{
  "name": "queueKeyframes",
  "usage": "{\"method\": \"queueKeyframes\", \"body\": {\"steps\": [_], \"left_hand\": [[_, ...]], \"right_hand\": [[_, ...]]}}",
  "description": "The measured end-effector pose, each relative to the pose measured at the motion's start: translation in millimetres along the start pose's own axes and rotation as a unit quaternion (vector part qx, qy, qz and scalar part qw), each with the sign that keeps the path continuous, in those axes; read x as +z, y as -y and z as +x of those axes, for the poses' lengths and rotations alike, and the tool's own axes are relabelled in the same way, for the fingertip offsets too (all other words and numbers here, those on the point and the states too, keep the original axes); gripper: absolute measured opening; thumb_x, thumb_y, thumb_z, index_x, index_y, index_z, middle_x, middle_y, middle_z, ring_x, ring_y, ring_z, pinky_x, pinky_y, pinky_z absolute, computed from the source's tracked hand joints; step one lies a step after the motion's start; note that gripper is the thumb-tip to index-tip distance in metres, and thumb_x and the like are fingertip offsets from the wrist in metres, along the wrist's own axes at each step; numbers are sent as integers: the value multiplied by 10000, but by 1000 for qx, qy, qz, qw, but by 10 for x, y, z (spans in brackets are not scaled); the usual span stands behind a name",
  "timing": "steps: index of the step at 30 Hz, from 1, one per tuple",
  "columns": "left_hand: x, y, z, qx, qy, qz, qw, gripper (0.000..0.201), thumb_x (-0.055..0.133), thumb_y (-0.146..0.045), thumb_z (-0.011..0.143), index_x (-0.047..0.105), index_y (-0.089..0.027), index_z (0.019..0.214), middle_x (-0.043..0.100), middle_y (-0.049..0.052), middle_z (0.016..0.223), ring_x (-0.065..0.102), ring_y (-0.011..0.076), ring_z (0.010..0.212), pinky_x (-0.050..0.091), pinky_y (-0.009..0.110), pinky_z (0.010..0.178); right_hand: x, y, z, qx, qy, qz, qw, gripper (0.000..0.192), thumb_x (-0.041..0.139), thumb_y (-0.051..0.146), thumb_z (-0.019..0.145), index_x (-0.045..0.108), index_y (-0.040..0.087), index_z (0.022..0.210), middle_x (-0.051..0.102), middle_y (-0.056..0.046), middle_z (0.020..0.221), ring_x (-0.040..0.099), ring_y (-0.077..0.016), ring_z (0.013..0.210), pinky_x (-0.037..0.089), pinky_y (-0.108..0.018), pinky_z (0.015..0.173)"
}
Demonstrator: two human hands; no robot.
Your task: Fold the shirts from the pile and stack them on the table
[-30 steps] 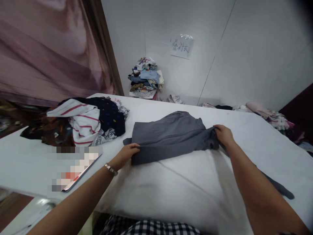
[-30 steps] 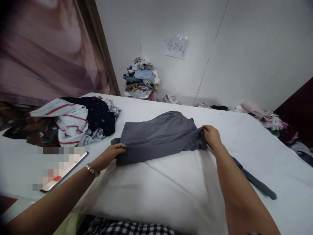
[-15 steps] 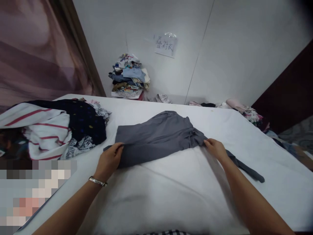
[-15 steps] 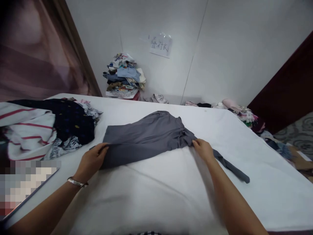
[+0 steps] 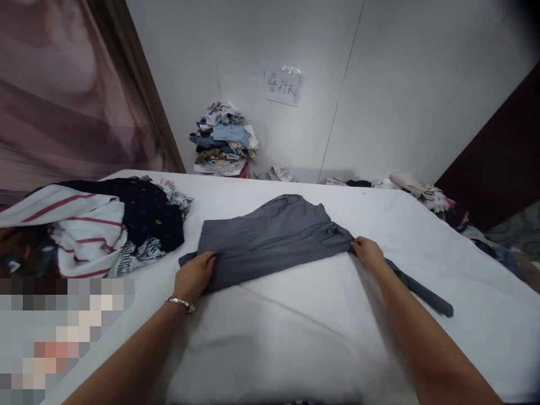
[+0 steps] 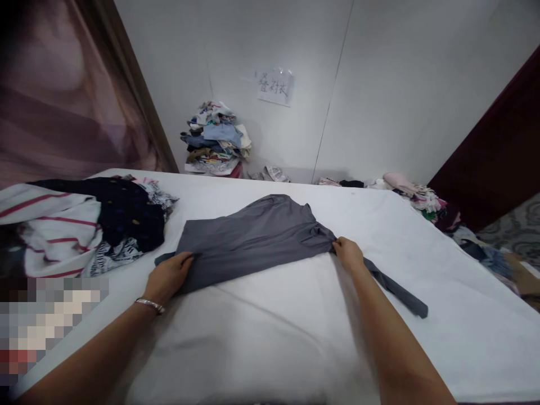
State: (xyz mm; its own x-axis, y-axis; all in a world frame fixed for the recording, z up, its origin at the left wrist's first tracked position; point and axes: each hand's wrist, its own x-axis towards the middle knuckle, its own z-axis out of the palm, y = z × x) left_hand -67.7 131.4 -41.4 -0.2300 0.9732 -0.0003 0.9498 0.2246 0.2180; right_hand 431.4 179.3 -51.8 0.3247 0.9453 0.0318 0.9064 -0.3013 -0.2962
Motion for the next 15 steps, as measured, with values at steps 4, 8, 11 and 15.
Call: {"method": "queueKeyframes", "body": {"steps": [4,8,11,15], "left_hand": [[-20,-39,33,-14,11,13,1000,439,330,-426,933,656,-253,1171,720,99,1067,666,293,935,488,348,699],[-64,-29,17,-9,-3,27,1000,435,346,-422,933,633,-221,1190,693,118,1112,659,300,938,492,360,687],[-71,-28,-62,52,-103,32,993,429,381,-388,930,596,-169,1230,646,140,1172,631,293,998,501,368,736],[45,-91,-221,270,-124,-17,955,339,451,-347,921,651,-177,1136,673,121,1080,618,264,1006,479,390,862]], "right_hand": [[50,-155,84,-60,-27,84,994,347,435,373,893,716,198,997,712,-79,1040,639,-219,946,460,-287,787],[68,-479,170,-48,-40,45,997,392,493,352,850,690,153,1124,668,-131,1189,620,-265,1065,464,-344,900],[47,-736,161,-61,-5,-28,998,425,573,370,794,680,164,1150,657,-141,1203,602,-296,1103,469,-360,888],[-44,-965,62,-75,-16,-77,994,345,525,415,820,720,187,991,685,-134,1066,634,-272,973,471,-330,774]]}}
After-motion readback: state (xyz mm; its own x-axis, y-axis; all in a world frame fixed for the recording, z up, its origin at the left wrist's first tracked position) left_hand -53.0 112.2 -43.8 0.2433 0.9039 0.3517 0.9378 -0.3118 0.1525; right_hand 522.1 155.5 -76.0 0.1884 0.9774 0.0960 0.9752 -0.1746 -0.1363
